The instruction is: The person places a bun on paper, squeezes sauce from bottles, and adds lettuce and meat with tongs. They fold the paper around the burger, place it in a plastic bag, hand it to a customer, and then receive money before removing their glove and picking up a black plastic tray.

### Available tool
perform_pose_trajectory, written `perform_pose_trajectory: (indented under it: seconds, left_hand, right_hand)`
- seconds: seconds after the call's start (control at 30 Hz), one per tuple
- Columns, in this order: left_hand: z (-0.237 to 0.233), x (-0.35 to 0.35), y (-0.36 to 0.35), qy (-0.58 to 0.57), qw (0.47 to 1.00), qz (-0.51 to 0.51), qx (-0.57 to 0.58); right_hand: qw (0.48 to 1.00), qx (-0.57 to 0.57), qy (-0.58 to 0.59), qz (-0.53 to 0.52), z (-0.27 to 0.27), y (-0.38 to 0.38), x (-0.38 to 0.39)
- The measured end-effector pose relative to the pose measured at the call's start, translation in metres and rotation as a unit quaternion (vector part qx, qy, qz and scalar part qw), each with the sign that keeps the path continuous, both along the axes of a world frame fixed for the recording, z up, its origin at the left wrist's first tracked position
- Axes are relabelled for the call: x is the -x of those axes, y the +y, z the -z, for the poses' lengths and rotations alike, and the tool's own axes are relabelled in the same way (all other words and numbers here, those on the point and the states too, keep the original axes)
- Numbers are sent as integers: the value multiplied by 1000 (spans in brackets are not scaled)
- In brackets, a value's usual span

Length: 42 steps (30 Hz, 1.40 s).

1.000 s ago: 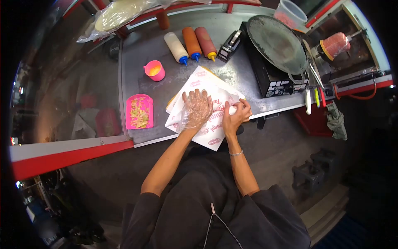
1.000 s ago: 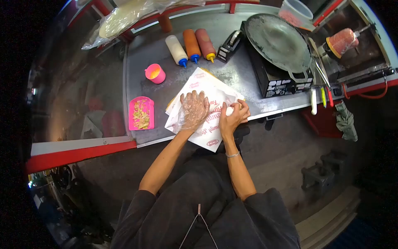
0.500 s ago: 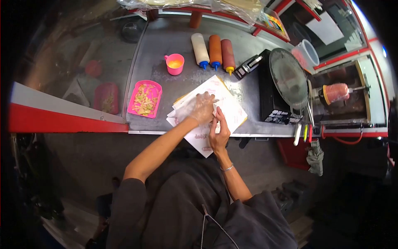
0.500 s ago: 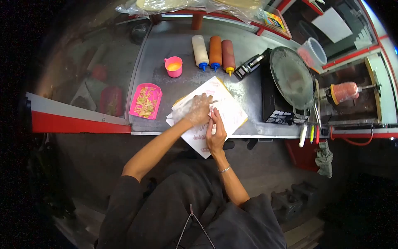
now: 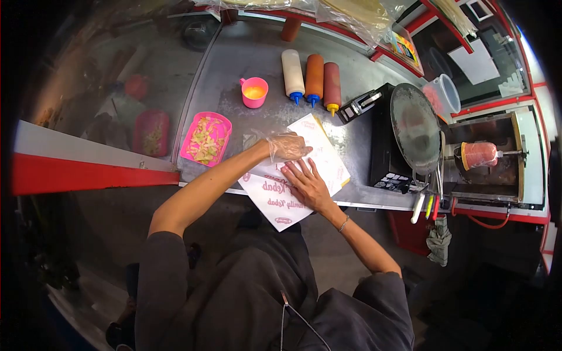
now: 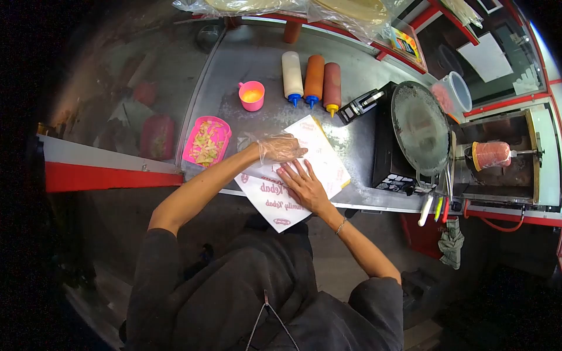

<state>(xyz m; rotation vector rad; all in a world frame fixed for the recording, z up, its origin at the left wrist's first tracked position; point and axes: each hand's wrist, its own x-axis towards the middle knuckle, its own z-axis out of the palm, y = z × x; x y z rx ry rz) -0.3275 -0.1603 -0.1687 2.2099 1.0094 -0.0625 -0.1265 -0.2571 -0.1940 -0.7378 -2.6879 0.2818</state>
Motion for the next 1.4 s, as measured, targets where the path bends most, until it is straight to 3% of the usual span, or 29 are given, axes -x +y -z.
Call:
perform_pose_trajectory:
  seconds: [0.03,0.1,0.13,0.23,0.33,0.47,0.57,0.6,0.63,0.67,0.73,0.77,0.83,0.97,1.23,1.33,1.4]
  left_hand:
    - [7,1,-2,0,1000,-4,2]
    - [14,5,-8,-68,982,80,-156]
    - [14,4,-11,-68,983,76,-155]
    - [15,-5,-22,-16,981,79,-177]
    - [20,-13,-39,36,954,94,-283]
    - [8,-19,-54,71,959,59,-268]
    - [-19,-15,-70,140,972,-39,-184]
    - [-37,-8,-91,42,935,-264,-233]
    - [-46,-5,-113,-58,838,-470,-271]
    - [-43,-10,-135,-51,836,-473,-274]
    - [-18,-24,-173,34,683,-654,-323]
    - [2,-31,-176,38,679,-658,-324]
    - [34,-50,-181,123,577,-741,-320]
    - [48,-60,-172,141,541,-768,-313]
    - [39,-66,-158,148,554,-772,-274]
    - [37,-67,-159,129,597,-750,-254]
    - [38,-63,-161,113,650,-657,-365]
  right_hand:
    - [999,-7,-25,-30,-2,5,0]
    - [999,9,-24,-47,-1,10,-1]
    - [998,-2,-34,-61,-2,11,-3]
    - [996,-9,-49,-80,-1,10,-7]
    - [994,9,-52,-91,3,3,-11]
    - [993,24,-50,-102,8,4,-18]
    - [994,17,-17,-106,0,4,-16]
    - [995,13,13,-101,-3,4,-15]
    - [994,14,19,-107,-3,5,-15]
    - [994,11,19,-104,-3,5,-16]
    - [994,8,19,-105,-4,5,-17]
    - [994,8,21,-111,-3,6,-17]
    - [993,11,44,-105,1,4,-17]
    - [992,0,53,-116,4,4,-17]
    - [991,-5,64,-113,2,2,-18]
    - [991,-6,72,-111,3,0,-18]
    - [991,-10,78,-108,3,2,-18]
